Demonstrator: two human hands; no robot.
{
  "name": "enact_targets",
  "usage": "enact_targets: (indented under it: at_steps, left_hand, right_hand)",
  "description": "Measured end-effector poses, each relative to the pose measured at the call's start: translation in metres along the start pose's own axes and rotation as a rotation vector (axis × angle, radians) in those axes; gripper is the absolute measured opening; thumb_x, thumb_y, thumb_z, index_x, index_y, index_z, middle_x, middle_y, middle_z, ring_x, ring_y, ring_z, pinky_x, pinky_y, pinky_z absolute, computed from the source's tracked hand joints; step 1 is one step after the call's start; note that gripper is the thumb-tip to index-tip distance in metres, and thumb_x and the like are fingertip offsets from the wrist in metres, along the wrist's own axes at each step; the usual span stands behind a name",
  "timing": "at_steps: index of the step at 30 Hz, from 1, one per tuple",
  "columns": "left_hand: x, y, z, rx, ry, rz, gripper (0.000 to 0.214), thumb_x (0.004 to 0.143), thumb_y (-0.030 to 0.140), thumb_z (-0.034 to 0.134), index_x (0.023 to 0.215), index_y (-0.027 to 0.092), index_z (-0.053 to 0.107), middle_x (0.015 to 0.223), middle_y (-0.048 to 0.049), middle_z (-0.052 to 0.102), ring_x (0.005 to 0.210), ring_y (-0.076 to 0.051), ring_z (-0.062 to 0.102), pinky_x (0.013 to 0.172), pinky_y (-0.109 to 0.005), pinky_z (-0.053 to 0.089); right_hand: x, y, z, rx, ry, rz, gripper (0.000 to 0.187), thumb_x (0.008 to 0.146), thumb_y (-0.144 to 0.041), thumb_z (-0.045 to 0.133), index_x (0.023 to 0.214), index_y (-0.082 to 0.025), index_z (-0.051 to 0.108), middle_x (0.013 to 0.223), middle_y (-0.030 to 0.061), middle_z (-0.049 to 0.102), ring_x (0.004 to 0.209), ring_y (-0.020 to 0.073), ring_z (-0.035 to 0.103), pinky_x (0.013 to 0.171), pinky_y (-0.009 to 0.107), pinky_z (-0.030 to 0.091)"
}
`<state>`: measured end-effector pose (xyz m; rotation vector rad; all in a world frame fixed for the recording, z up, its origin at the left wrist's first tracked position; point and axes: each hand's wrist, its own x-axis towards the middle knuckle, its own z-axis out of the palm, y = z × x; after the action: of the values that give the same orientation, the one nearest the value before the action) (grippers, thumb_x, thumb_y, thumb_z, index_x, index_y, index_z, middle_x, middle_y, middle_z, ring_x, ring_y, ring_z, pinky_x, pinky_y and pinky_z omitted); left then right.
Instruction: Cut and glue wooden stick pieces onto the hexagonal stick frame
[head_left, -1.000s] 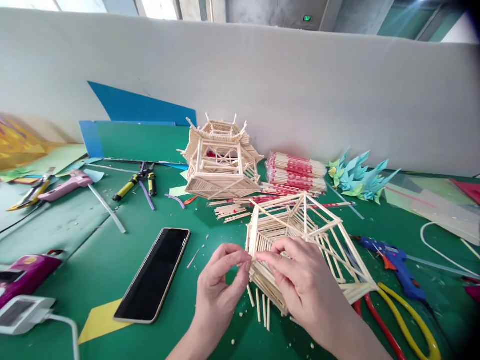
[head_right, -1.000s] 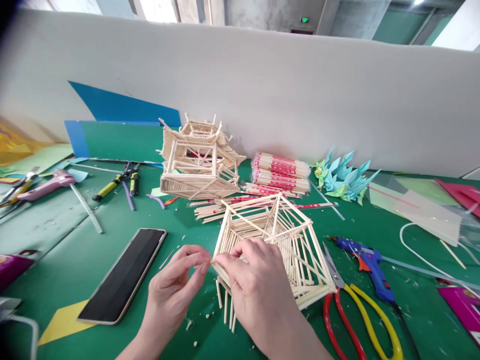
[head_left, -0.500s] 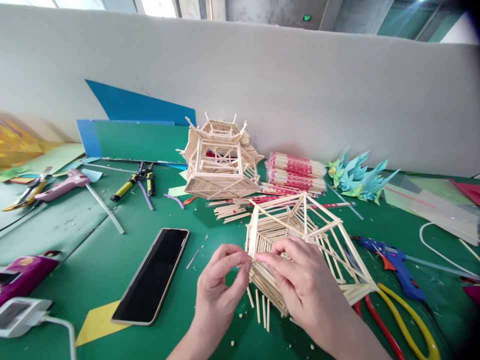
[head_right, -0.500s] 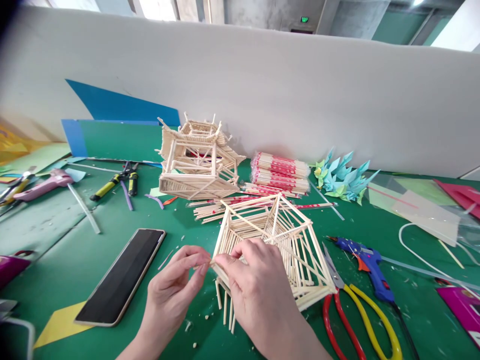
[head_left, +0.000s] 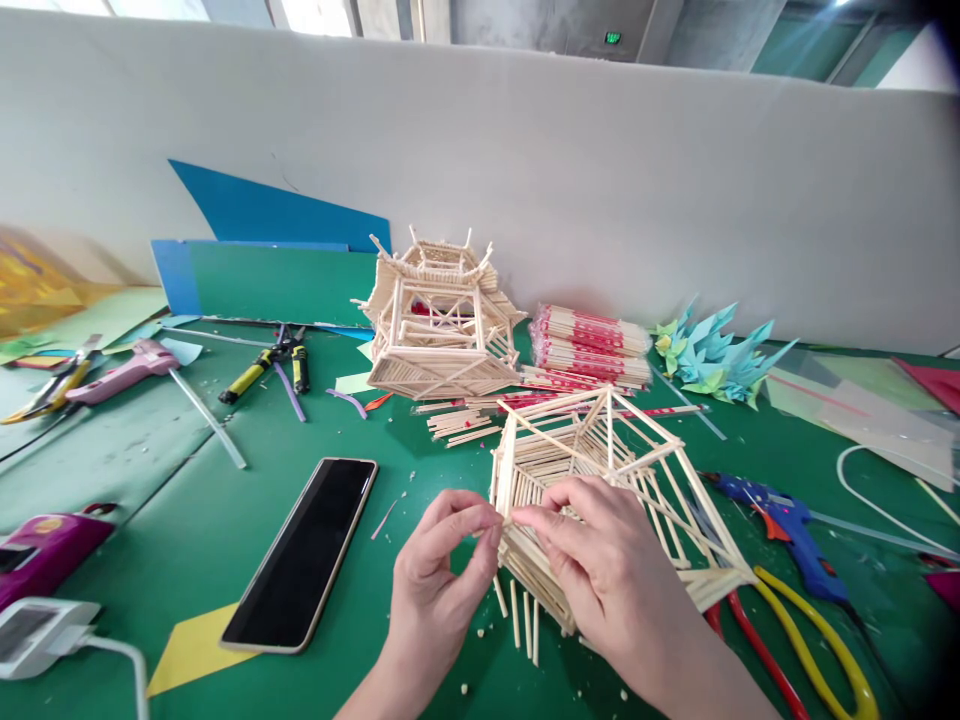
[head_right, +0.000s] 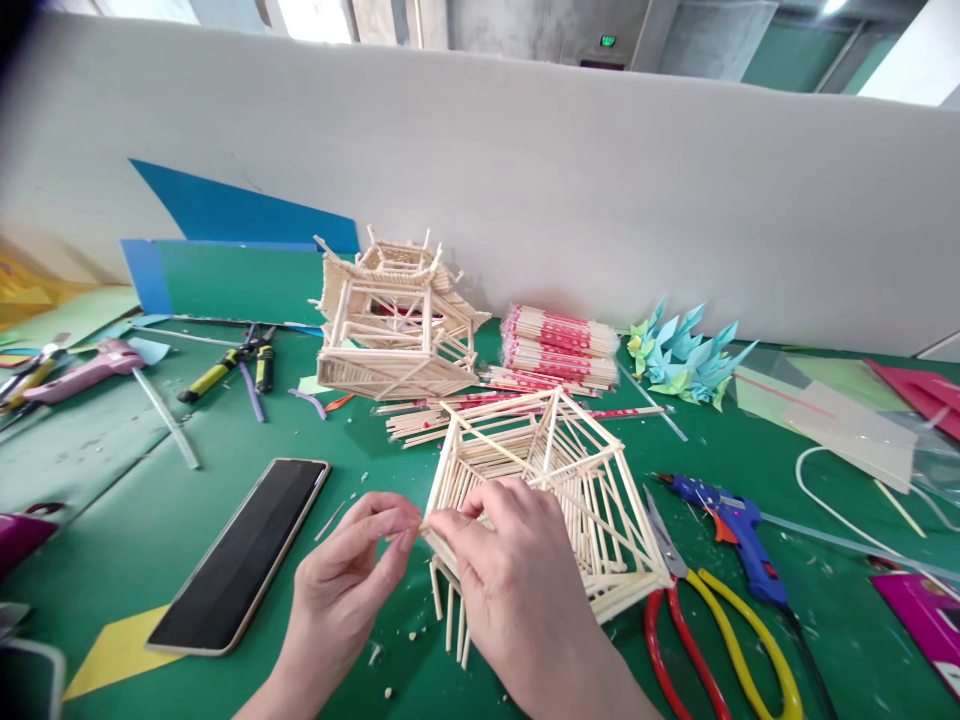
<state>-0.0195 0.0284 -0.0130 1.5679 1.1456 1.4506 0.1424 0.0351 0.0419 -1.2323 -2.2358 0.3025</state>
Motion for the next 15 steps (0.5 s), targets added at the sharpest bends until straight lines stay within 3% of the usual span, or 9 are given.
enact_targets:
  at_steps: [15]
  left_hand:
    - [-0.0001, -0.0017, -0.0001, -0.007, 0.002, 0.005, 0.018, 0.081, 0.009, 0.055, 0.085, 0.025, 0.062, 0.082, -0.001, 0.056, 0.078, -0.014, 0.054, 0.066, -0.025, 0.045]
  right_hand:
    - [0.0003, 0.0014, 0.0004, 0.018, 0.004, -0.002, 0.03, 0.085, -0.012, 0.042, 0.098, -0.026, 0.066, 0.081, 0.0045, 0.06, 0.078, 0.0208, 0.053, 0.067, 0.037, 0.041]
